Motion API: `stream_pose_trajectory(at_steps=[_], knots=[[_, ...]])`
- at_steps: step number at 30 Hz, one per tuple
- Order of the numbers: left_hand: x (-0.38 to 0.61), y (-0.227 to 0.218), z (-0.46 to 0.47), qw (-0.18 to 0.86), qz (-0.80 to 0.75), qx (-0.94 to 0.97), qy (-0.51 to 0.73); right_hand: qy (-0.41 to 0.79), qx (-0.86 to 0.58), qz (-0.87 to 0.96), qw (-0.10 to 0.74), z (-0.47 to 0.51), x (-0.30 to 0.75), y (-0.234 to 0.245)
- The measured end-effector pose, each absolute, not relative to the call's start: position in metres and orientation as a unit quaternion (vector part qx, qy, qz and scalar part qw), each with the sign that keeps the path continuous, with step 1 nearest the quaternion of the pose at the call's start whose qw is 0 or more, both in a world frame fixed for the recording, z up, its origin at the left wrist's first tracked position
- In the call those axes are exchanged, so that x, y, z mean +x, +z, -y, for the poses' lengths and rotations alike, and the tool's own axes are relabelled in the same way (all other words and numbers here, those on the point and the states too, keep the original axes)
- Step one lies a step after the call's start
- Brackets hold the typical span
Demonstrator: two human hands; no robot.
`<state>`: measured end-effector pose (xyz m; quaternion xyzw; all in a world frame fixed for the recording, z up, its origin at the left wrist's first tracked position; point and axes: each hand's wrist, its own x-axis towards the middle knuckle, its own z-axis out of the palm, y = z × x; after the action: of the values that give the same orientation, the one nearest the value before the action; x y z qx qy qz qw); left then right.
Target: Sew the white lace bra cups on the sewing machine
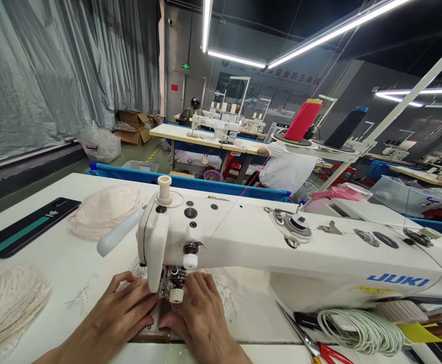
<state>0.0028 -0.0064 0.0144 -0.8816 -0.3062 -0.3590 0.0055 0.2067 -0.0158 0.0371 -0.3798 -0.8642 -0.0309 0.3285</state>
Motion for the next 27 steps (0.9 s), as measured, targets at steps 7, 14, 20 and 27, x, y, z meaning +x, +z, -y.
stream_pose_trajectory(at_steps=[7,14,20,27], knots=[[0.003,0.016,0.007,-0.013,0.309,-0.881,-0.358,-0.004,-0.344,0.899,0.272,0.017,0.204,0.035],[0.002,0.015,0.007,0.041,0.307,-0.881,-0.358,-0.031,-0.35,0.89,0.291,0.015,0.199,0.03],[0.002,0.009,0.004,0.055,0.284,-0.88,-0.376,-0.084,-0.335,0.887,0.306,0.012,0.199,0.027],[0.004,0.012,0.005,0.058,0.287,-0.877,-0.382,-0.093,-0.329,0.885,0.316,0.011,0.201,0.025]])
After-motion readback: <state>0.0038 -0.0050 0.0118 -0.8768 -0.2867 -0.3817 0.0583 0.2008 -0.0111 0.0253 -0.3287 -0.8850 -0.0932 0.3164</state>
